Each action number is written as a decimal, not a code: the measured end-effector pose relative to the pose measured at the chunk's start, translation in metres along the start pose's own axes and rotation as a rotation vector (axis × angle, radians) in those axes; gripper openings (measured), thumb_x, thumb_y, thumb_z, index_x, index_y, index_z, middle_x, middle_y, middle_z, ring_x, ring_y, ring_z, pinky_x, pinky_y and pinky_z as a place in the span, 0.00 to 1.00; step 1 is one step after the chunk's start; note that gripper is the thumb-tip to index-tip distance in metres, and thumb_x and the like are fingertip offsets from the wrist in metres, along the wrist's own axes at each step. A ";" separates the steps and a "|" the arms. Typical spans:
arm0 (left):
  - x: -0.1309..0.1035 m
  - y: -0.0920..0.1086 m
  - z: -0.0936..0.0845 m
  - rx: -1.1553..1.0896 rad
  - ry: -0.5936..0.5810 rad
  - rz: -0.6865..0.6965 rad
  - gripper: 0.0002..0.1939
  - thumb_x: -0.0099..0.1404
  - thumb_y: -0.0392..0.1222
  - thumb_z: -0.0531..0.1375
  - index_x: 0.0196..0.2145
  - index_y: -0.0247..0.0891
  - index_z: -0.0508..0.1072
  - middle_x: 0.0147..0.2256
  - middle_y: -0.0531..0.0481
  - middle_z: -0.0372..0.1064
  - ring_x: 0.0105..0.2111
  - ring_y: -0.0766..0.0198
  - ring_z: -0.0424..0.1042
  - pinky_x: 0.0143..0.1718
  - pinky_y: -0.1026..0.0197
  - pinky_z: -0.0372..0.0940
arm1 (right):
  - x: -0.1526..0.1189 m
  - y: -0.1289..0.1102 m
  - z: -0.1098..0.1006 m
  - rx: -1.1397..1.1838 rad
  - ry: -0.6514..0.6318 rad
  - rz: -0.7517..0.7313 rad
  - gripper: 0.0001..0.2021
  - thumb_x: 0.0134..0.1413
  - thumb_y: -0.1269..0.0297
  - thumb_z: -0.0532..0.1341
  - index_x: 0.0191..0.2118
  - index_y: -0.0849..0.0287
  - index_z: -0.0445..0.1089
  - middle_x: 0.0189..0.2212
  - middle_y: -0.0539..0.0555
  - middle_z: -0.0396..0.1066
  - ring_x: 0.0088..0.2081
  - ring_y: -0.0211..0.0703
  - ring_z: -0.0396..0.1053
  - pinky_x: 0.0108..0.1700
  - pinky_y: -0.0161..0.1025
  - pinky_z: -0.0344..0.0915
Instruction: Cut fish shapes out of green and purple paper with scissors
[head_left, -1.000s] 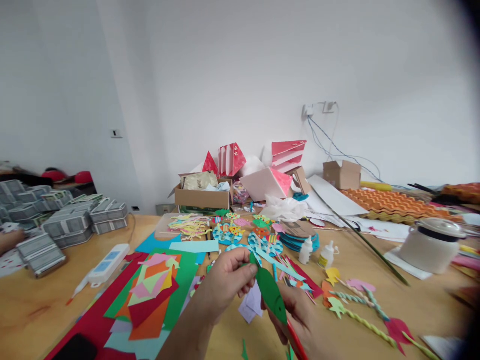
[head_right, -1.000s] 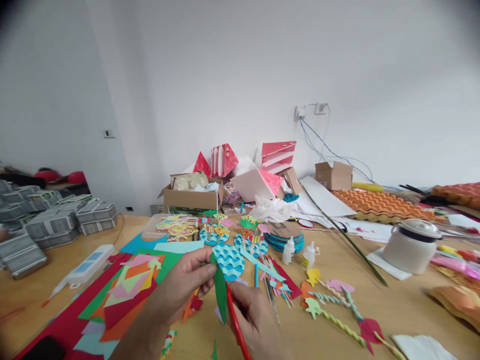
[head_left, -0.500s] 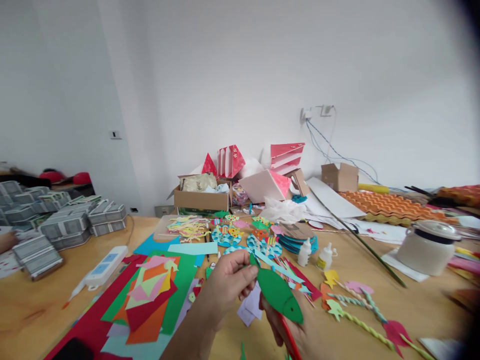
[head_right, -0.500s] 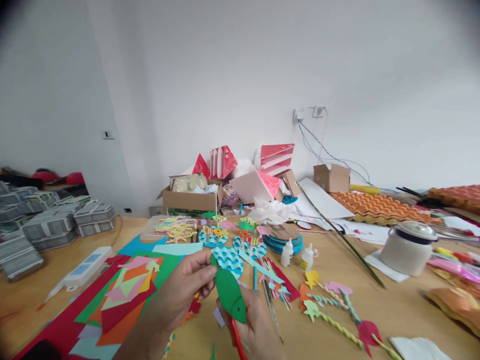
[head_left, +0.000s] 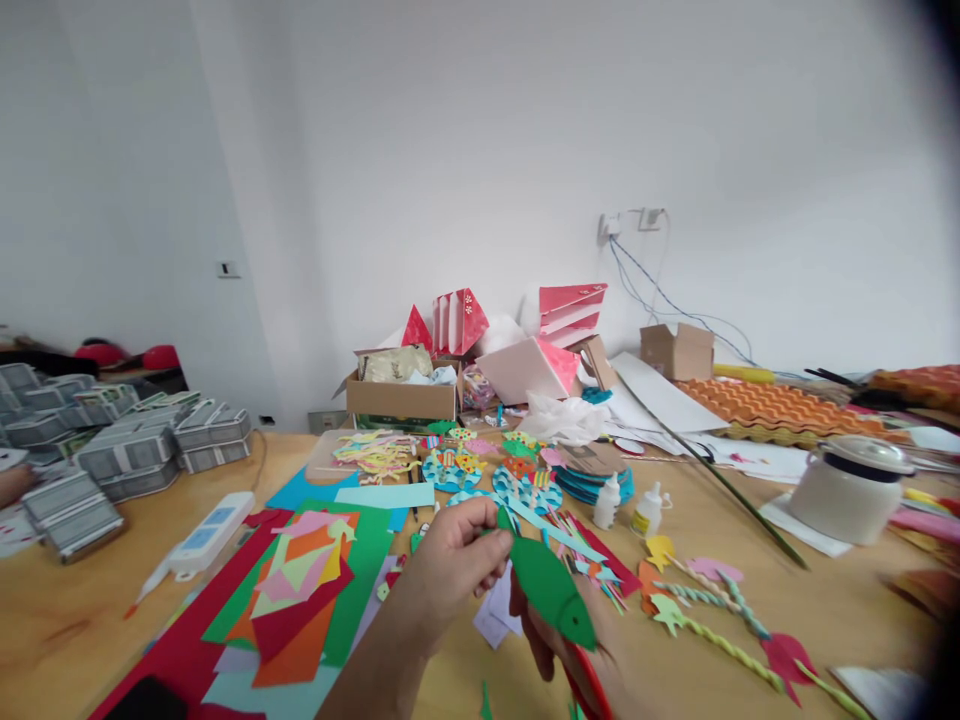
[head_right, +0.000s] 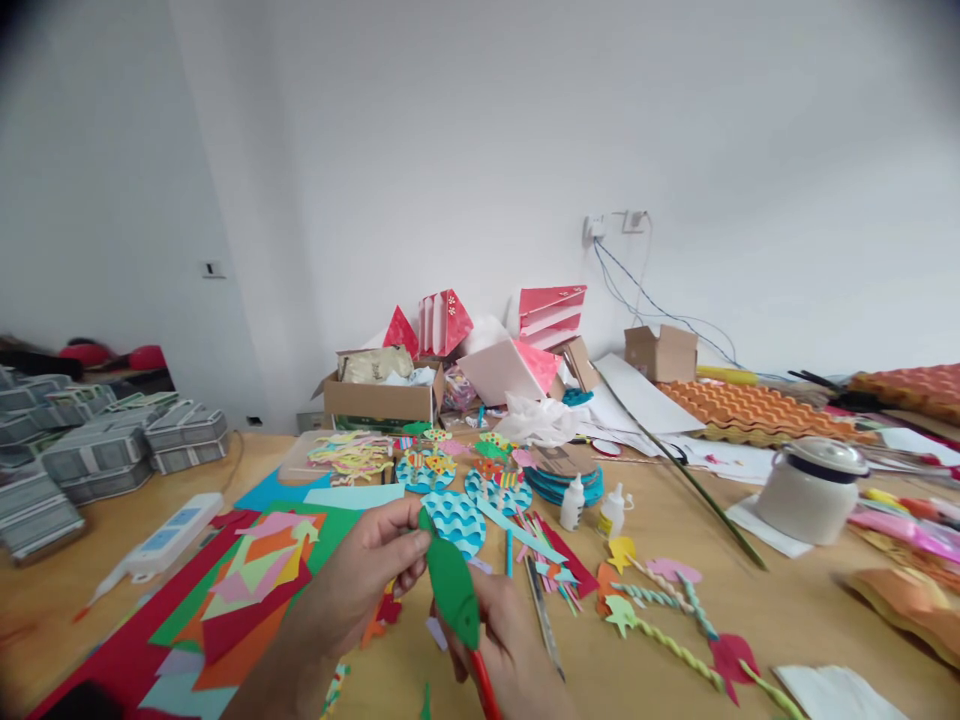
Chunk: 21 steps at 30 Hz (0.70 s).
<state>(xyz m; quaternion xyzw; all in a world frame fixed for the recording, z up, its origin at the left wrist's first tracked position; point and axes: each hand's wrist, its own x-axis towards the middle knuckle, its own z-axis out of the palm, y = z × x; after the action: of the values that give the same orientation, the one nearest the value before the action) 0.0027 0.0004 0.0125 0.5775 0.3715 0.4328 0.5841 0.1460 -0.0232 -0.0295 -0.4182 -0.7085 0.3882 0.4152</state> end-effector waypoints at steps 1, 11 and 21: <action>0.000 0.000 0.000 0.007 0.001 -0.002 0.09 0.53 0.43 0.55 0.22 0.37 0.60 0.16 0.59 0.54 0.17 0.73 0.52 0.20 0.68 0.47 | 0.000 0.001 0.000 0.006 -0.015 0.001 0.17 0.55 0.55 0.50 0.21 0.58 0.61 0.15 0.45 0.55 0.18 0.35 0.57 0.20 0.30 0.55; 0.001 0.001 0.000 0.029 -0.009 -0.006 0.07 0.53 0.41 0.54 0.22 0.37 0.60 0.17 0.58 0.55 0.17 0.73 0.52 0.20 0.67 0.48 | -0.001 -0.006 -0.001 -0.002 -0.017 0.029 0.17 0.53 0.53 0.51 0.22 0.58 0.64 0.15 0.44 0.54 0.19 0.35 0.55 0.20 0.30 0.53; 0.001 -0.002 0.000 0.004 -0.003 -0.005 0.08 0.54 0.42 0.55 0.22 0.36 0.60 0.17 0.58 0.55 0.17 0.74 0.52 0.20 0.68 0.47 | -0.002 -0.019 0.000 -0.002 0.048 0.103 0.18 0.49 0.51 0.52 0.18 0.57 0.58 0.13 0.44 0.54 0.17 0.34 0.52 0.19 0.30 0.51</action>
<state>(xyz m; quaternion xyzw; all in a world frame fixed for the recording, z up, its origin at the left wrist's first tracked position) 0.0036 0.0012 0.0103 0.5784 0.3732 0.4296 0.5844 0.1419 -0.0315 -0.0131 -0.4635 -0.6764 0.3984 0.4111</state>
